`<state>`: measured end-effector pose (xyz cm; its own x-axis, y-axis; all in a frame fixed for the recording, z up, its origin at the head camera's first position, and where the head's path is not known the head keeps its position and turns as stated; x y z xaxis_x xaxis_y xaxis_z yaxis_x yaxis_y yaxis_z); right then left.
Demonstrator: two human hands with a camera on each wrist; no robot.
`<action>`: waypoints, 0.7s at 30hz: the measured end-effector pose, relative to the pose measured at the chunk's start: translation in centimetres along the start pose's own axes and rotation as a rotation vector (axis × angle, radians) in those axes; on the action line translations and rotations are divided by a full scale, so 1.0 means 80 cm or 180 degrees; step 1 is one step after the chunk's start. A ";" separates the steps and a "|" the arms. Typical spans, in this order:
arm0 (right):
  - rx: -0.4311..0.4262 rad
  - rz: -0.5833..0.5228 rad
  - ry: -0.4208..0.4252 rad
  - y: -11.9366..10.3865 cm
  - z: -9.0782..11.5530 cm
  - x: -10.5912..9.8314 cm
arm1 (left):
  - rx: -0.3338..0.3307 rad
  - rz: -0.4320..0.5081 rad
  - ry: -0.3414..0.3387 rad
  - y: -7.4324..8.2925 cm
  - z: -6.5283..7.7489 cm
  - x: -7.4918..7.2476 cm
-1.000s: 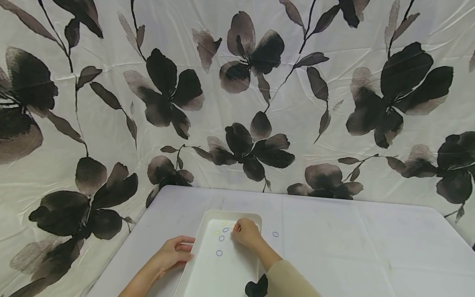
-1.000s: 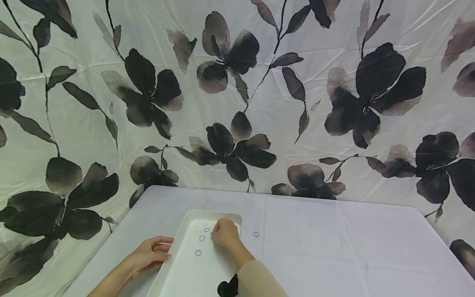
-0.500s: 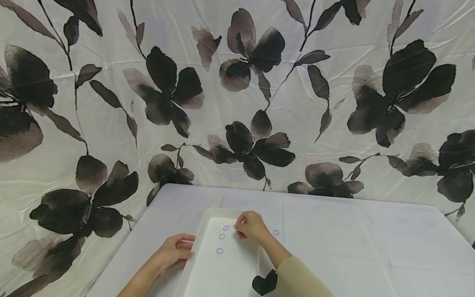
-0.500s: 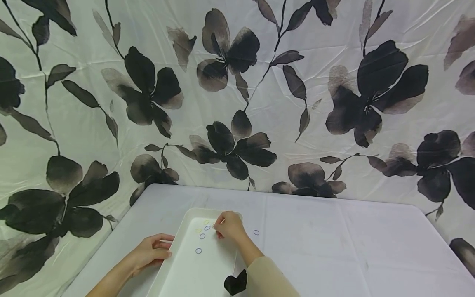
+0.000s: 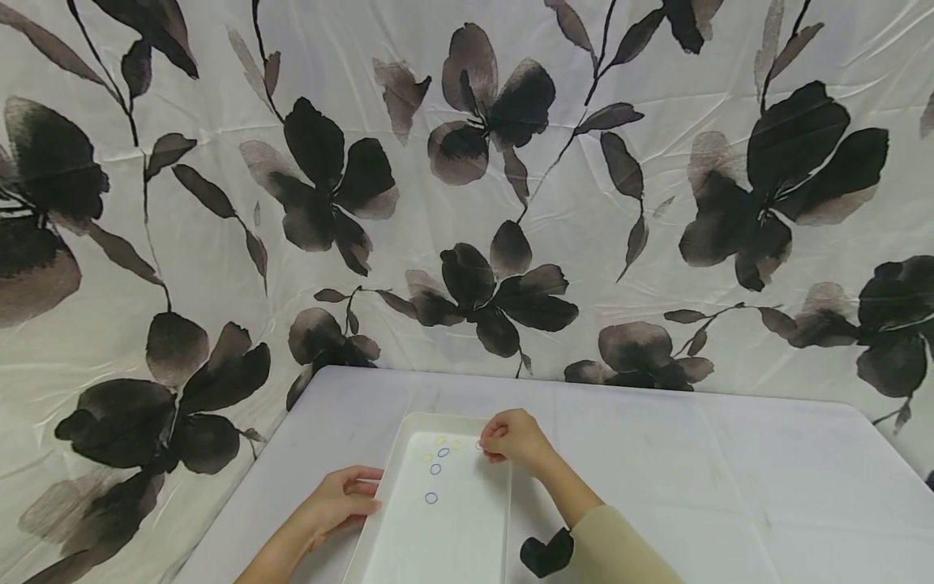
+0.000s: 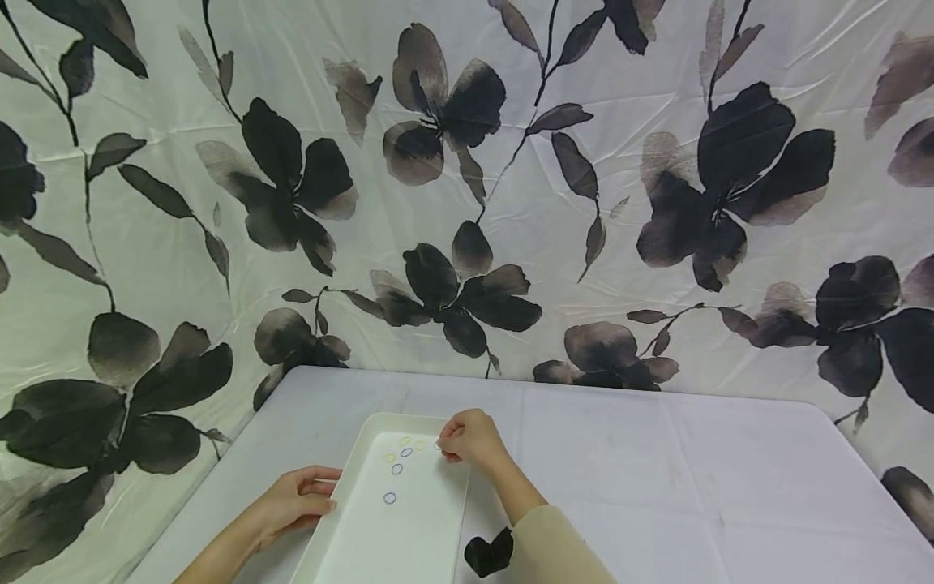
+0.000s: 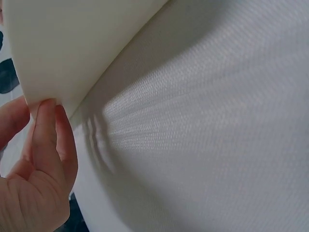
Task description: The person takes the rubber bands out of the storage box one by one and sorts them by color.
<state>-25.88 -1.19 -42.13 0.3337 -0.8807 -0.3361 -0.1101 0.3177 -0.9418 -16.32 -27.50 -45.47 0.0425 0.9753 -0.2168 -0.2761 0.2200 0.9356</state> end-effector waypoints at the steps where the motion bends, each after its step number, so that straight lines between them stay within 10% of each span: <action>1: 0.0003 -0.0024 0.0000 0.001 0.000 -0.002 | -0.0005 -0.0003 0.0003 0.000 0.000 0.000; 21: 0.0292 0.0116 0.0254 0.033 0.009 -0.054 | -0.0004 -0.0002 0.0031 -0.002 -0.001 0.000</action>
<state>-26.91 3.74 -43.13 0.2552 -0.8920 -0.3732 -0.0335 0.3776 -0.9254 -16.37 -27.55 -45.61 0.0332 0.9749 -0.2202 -0.2774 0.2207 0.9351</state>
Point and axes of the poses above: each hand's wrist, its own z-axis away from the middle knuckle, its own x-axis out of the palm, y = z × x, the point moved 3 cm from there along -z, towards the middle knuckle, and after that the axes turned 3 degrees about y, right-handed, at the moved point
